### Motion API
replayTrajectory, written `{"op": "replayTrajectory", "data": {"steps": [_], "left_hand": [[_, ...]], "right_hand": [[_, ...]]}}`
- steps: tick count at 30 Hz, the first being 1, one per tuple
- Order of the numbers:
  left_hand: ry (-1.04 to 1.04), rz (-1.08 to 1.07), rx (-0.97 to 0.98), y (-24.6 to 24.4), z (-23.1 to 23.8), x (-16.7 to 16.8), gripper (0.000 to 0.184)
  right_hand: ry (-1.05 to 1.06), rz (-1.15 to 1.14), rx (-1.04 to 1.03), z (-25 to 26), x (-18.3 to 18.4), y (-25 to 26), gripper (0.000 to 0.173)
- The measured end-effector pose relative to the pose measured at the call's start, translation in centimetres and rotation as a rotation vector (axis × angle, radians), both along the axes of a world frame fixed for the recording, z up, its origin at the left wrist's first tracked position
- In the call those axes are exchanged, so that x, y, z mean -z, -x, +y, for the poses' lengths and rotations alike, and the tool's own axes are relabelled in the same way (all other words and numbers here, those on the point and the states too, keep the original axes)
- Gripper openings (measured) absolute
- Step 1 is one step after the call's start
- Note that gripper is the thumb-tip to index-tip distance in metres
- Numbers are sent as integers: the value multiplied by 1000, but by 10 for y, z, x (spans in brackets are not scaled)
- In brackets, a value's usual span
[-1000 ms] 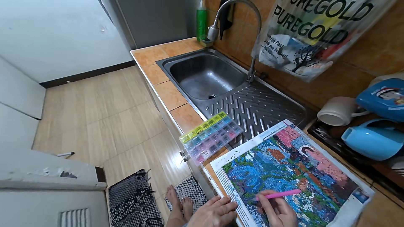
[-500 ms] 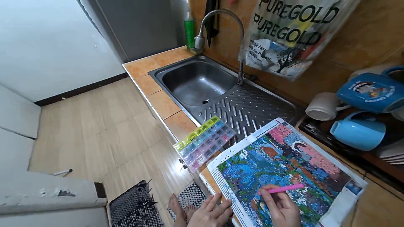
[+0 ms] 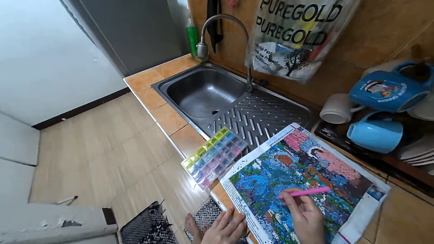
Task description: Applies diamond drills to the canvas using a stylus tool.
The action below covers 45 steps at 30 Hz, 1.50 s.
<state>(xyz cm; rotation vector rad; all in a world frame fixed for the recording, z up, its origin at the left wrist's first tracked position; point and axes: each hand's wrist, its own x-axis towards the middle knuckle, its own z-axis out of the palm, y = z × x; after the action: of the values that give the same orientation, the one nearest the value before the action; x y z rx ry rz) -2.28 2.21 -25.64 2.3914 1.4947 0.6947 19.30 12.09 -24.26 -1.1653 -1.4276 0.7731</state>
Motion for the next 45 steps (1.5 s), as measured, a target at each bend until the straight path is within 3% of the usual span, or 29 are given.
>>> {"op": "replayTrajectory", "data": {"steps": [14,23,45], "left_hand": [[36,-19,45,8,-1,8,46],[7,4,48,10,1,9,45],[-26,1,51,12,2,14,46]], "right_hand": [[16,-31,-24,-4,10,-2,17],[3,-258,-124,-12,15,-1,19],[-31,-258,-80,-12,20,2,21]]}}
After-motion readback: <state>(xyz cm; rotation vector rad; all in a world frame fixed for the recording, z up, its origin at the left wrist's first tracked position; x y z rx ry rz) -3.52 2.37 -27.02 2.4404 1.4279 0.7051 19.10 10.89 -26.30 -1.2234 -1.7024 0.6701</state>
